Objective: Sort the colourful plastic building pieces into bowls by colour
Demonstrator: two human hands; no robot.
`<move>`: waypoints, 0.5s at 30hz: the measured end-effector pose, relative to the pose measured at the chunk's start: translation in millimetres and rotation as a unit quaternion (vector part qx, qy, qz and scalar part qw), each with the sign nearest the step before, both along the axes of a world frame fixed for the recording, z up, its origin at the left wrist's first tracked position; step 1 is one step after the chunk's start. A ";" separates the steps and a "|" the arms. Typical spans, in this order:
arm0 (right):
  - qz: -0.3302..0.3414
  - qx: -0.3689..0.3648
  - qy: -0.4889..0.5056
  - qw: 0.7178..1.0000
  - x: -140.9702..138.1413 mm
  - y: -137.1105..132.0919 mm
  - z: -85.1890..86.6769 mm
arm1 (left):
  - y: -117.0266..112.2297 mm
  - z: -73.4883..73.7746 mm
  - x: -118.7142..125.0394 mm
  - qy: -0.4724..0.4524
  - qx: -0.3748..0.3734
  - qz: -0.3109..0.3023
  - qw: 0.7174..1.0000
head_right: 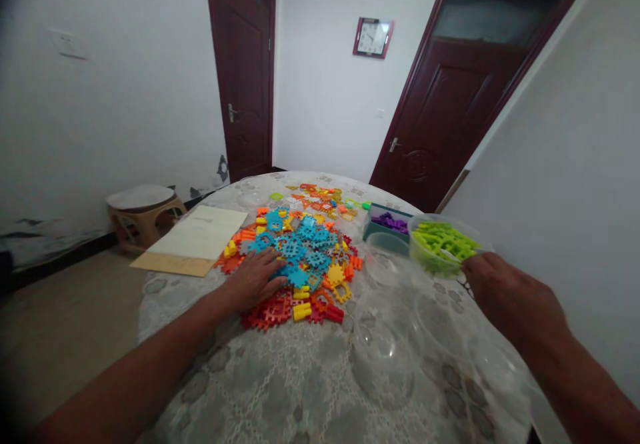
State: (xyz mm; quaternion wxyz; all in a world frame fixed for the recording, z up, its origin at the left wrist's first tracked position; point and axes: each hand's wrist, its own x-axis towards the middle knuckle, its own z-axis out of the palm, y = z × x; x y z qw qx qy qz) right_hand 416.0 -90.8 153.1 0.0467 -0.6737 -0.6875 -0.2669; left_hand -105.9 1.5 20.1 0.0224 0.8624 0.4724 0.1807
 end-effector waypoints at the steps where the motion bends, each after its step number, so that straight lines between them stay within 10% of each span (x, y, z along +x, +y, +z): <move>1: 0.009 0.003 -0.013 1.000 -17.0 -0.1 6.4 | 0.1 -1.4 -3.2 -0.026 0.006 -0.003 1.000; 8: 0.132 0.008 0.088 0.987 -163.6 19.1 23.2 | 9.5 -2.2 -12.9 -0.313 0.013 0.083 0.946; 15: 0.242 -0.090 0.383 0.887 -293.6 46.4 -12.1 | 23.1 -16.6 -29.0 -0.465 -0.046 0.146 0.872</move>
